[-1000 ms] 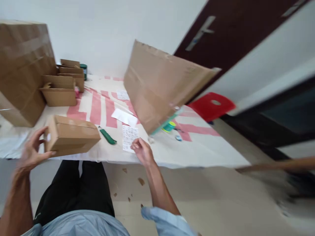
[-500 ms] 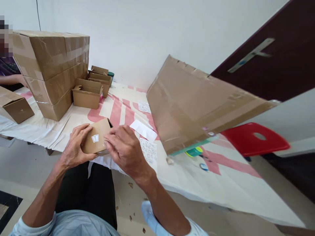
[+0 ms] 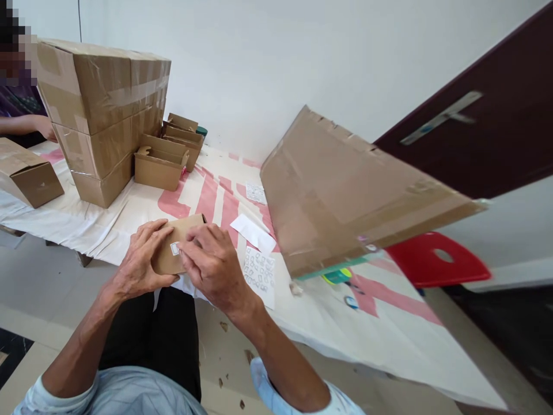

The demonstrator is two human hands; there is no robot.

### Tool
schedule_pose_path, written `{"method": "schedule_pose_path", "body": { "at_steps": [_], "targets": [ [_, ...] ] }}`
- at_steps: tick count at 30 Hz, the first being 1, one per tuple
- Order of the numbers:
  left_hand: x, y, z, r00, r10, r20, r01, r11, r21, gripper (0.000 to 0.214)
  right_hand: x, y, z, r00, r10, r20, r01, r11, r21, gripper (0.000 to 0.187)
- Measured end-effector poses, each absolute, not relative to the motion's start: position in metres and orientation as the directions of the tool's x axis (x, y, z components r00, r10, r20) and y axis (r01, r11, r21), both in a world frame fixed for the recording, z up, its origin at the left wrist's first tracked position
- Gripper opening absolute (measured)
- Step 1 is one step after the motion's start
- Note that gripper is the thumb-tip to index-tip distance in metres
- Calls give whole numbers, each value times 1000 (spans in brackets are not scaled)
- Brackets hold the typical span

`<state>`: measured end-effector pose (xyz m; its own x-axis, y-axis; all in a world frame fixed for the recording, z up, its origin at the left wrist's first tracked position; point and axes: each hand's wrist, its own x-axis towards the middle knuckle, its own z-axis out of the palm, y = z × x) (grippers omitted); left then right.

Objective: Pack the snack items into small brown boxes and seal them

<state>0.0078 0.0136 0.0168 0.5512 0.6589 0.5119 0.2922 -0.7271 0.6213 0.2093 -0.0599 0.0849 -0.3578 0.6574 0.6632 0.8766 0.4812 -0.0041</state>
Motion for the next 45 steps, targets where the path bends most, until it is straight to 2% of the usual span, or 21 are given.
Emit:
{"method": "schedule_pose_path", "body": {
  "at_steps": [2, 4, 8, 12, 16, 18, 21, 24, 27, 30, 33, 35, 37, 40, 42, 45],
  "targets": [
    [-6, 18, 16, 561, 663, 495, 278, -715, 642, 100, 217, -62, 84, -269, 622, 735, 870, 484, -91, 22],
    [-22, 24, 13, 568, 678, 466, 284, -693, 662, 100, 226, -62, 78, -169, 639, 750, 868, 457, -194, 20],
    [-50, 34, 6, 527, 740, 417, 316, -627, 712, 101, 234, -56, 50, -126, 782, 610, 816, 432, -385, 20],
    [-62, 40, -2, 482, 792, 375, 298, -550, 780, 96, 225, -55, 20, -168, 817, 552, 764, 461, -451, 20],
    [-69, 46, -12, 440, 829, 344, 282, -492, 824, 97, 235, -57, -7, -105, 825, 555, 764, 424, -486, 18],
    [-73, 50, -18, 434, 833, 344, 260, -481, 837, 96, 251, -56, -23, -29, 842, 539, 812, 334, -479, 22],
    [-78, 53, -28, 437, 827, 353, 199, -471, 859, 93, 279, -54, -53, 88, 886, 455, 907, 117, -404, 34],
    [-80, 52, -33, 443, 817, 368, 141, -469, 872, 91, 299, -50, -80, 179, 946, 268, 961, -110, -253, 35],
    [-81, 50, -32, 462, 801, 381, 126, -485, 866, 88, 304, -45, -94, 286, 956, 66, 957, -282, -65, 29],
    [-81, 47, -28, 489, 774, 402, 116, -515, 849, 84, 300, -36, -97, 356, 934, -27, 934, -356, 11, 24],
    [-82, 44, -25, 506, 751, 425, 129, -553, 823, 84, 296, -26, -95, 385, 922, -38, 923, -385, -16, 18],
    [-83, 43, -24, 517, 736, 437, 142, -577, 805, 85, 295, -22, -92, 383, 923, -26, 923, -384, -26, 21],
    [-83, 43, -23, 529, 722, 447, 143, -595, 791, 85, 296, -19, -86, 414, 910, 37, 908, -410, -85, 28],
    [-84, 43, -20, 544, 706, 453, 140, -609, 781, 84, 296, -17, -62, 472, 850, 235, 856, -378, -353, 35],
    [-84, 43, -17, 557, 700, 446, 144, -611, 779, 83, 291, -18, -35, 411, 853, 321, 826, -199, -527, 35],
    [-85, 43, -15, 573, 699, 428, 157, -606, 780, 84, 271, -23, 11, 164, 929, 332, 761, 95, -642, 35]
  ]
}}
